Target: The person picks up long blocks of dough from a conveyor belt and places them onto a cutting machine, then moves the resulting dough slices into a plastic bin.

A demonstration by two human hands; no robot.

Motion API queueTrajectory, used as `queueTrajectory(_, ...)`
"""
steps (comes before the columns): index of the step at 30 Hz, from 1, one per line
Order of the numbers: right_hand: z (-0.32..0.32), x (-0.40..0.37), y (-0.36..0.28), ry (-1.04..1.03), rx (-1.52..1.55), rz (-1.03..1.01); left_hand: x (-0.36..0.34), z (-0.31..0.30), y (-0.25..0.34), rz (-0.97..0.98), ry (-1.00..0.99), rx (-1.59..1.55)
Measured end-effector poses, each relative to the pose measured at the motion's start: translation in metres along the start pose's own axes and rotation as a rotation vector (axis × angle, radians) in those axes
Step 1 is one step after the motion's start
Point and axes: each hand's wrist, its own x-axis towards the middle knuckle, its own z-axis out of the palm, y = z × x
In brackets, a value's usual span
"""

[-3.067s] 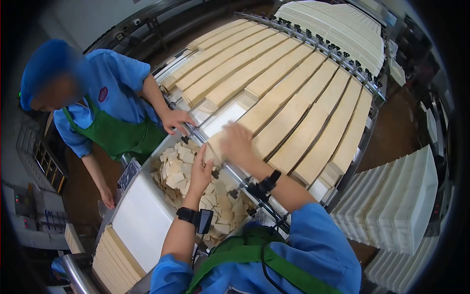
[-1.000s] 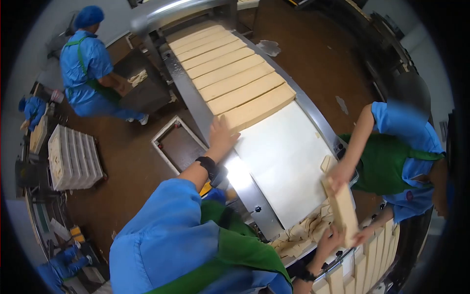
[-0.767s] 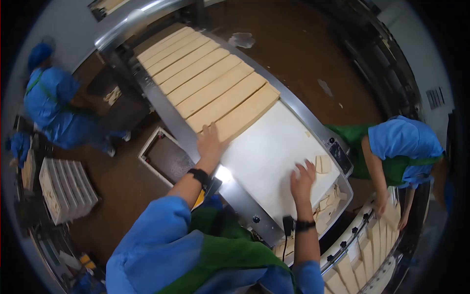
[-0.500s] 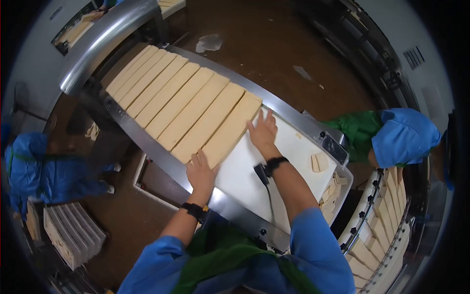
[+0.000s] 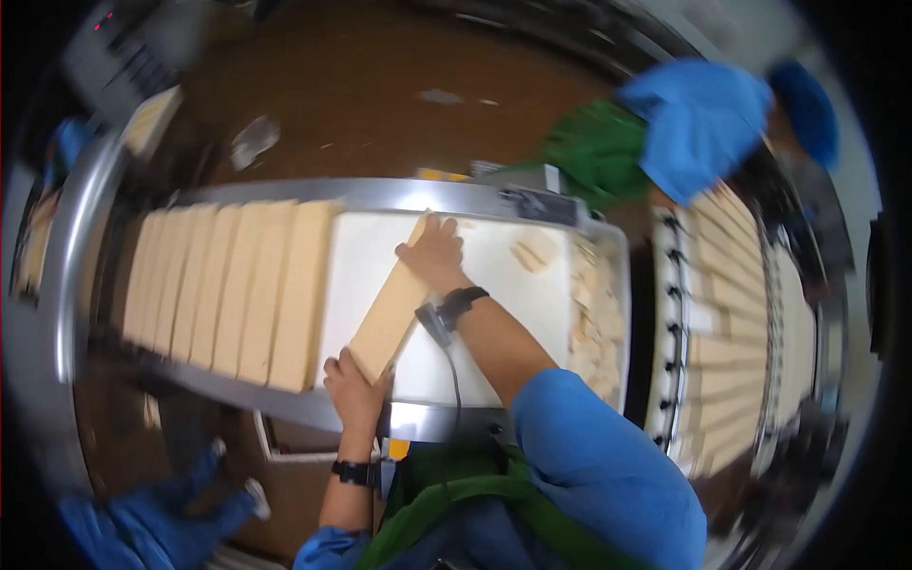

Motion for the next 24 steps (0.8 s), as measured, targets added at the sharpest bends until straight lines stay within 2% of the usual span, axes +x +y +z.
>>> queueTrajectory(1, -0.03, -0.007, 0.02, -0.049, 0.022, 0.095, -0.004, 0.003, 0.006, 0.078, -0.077, -0.101)
queueTrajectory(3, -0.045, -0.009, 0.087, 0.172, -0.042, 0.168, -0.013, 0.013, 0.025, 0.218, -0.251, -0.289)
queueTrajectory(4, -0.054, -0.014, 0.118, 0.27, -0.083, 0.201, -0.018, 0.016, 0.046, 0.223, -0.36, -0.276)
queueTrajectory(5, -0.084, -0.029, 0.129, 0.205, -0.163, 0.256, -0.026, 0.018, 0.067, 0.222, -0.464, -0.254)
queueTrajectory(6, -0.094, -0.036, 0.156, 0.224, -0.054, 0.319, -0.033, 0.022, 0.086, 0.213, -0.558, -0.222)
queueTrajectory(7, -0.098, -0.043, 0.182, 0.247, 0.054, 0.367, -0.039, 0.033, 0.098, 0.32, -0.517, -0.125)
queueTrajectory(12, -0.15, -0.095, 0.292, 0.449, 0.43, 0.592, -0.067, 0.076, 0.171, 0.521, -0.353, -0.276)
queueTrajectory(13, -0.165, -0.106, 0.312, 0.583, 0.425, 0.605, -0.073, 0.08, 0.189, 0.566, -0.328, -0.307)
queueTrajectory(19, -0.283, -0.148, 0.43, 0.873, 0.497, 0.673, -0.105, 0.094, 0.335, 0.829, -0.296, -0.485)
queueTrajectory(23, -0.324, -0.131, 0.516, 0.871, 0.437, 0.816, -0.111, 0.118, 0.411, 1.023, -0.213, -0.568)
queueTrajectory(24, -0.335, -0.129, 0.533, 0.738, 0.365, 0.845, -0.109, 0.125, 0.428, 1.055, -0.243, -0.582)
